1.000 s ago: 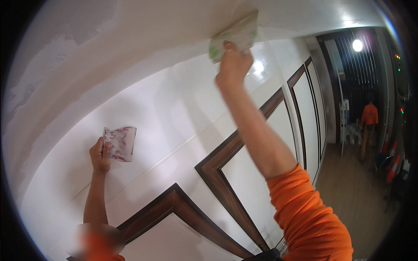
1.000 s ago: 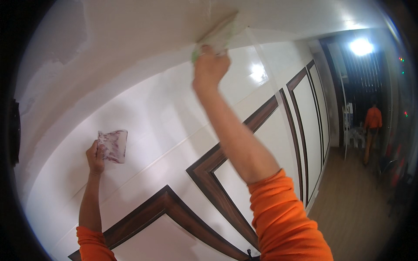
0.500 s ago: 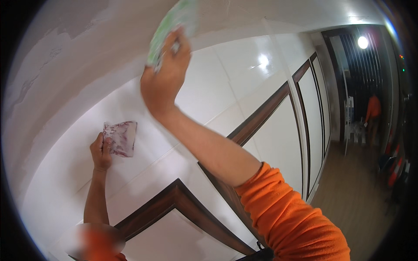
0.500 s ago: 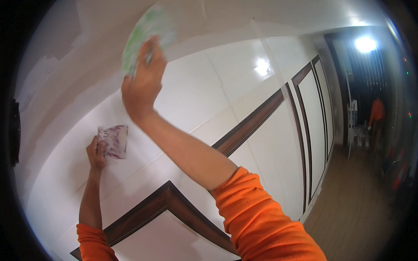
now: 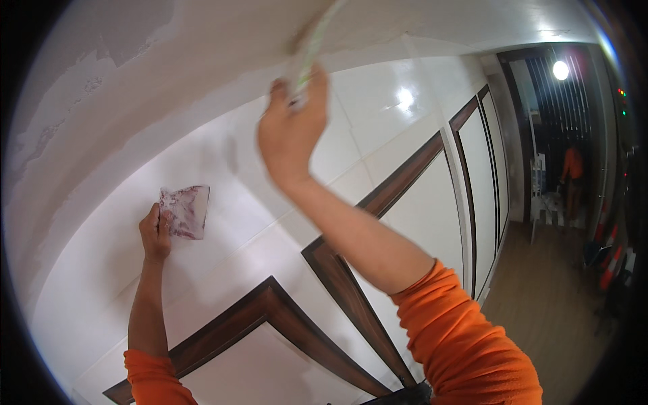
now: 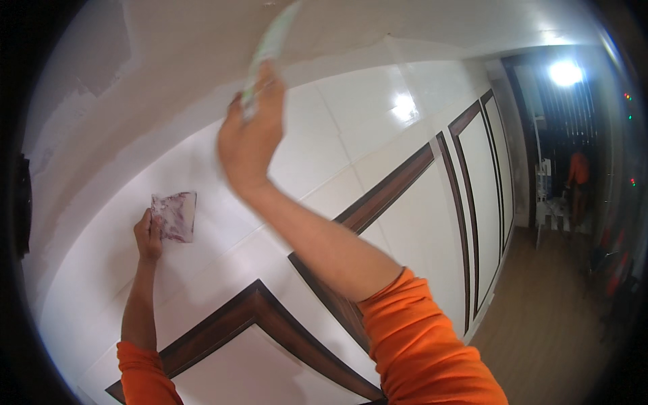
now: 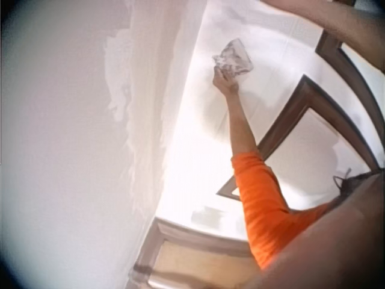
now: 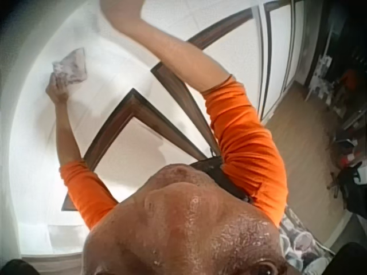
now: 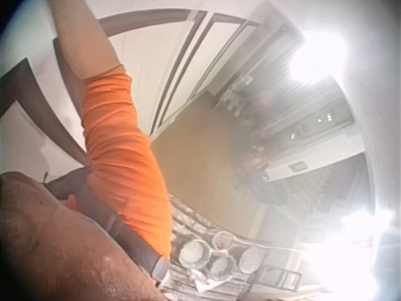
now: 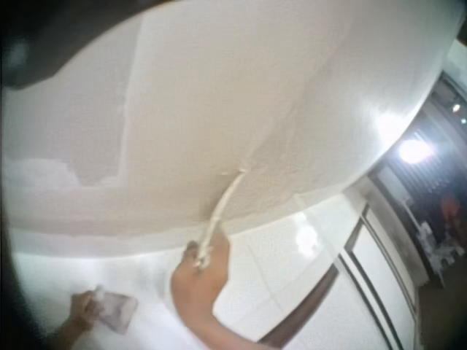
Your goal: The person applies plaster to the ceiling using a trowel and a hawk. They repeatedly scoop plaster from a bucket, spread it on the hawk, and smooth it onto the ceiling surface.
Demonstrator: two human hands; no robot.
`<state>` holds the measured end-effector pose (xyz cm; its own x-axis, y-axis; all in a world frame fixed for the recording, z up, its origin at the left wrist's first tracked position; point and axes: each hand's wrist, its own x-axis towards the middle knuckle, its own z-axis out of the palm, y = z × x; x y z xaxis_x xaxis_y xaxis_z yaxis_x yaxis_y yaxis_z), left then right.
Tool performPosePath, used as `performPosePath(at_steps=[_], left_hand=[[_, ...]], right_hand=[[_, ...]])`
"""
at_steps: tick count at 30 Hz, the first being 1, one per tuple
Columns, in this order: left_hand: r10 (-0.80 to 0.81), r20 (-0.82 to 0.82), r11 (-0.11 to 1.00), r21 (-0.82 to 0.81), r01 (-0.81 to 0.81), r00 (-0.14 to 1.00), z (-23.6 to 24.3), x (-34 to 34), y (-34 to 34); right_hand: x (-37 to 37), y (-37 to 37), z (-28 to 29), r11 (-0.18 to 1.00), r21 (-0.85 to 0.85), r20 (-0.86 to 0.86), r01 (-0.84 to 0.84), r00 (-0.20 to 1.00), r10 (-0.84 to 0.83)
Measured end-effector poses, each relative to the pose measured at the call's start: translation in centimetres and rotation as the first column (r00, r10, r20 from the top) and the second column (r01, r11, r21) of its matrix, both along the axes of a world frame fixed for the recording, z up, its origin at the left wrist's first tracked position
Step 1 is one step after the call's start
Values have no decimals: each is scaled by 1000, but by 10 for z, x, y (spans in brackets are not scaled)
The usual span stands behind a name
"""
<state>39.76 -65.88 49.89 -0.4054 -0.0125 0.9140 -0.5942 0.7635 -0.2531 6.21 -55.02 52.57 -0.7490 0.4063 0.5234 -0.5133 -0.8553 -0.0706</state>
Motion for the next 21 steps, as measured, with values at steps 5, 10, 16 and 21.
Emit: performPosePath(at_steps=[5, 10, 16, 21], left_hand=[[94, -37, 995, 45, -93, 995, 0, 19, -13], [-60, -378, 958, 237, 159, 924, -38, -34, 21], [-244, -855, 326, 373, 869, 459, -200, -173, 117], [-70, -953, -238, 302, 923, 294, -249, -250, 181]], right_hand=[[9, 24, -77, 697, 269, -158, -664, 684, 712], [-30, 59, -166, 446, 218, 0, -868, 457, 890], [-63, 119, -267, 635, 436, 145, -638, 746, 650], [-91, 176, -312, 585, 763, 77, -276, 937, 342]])
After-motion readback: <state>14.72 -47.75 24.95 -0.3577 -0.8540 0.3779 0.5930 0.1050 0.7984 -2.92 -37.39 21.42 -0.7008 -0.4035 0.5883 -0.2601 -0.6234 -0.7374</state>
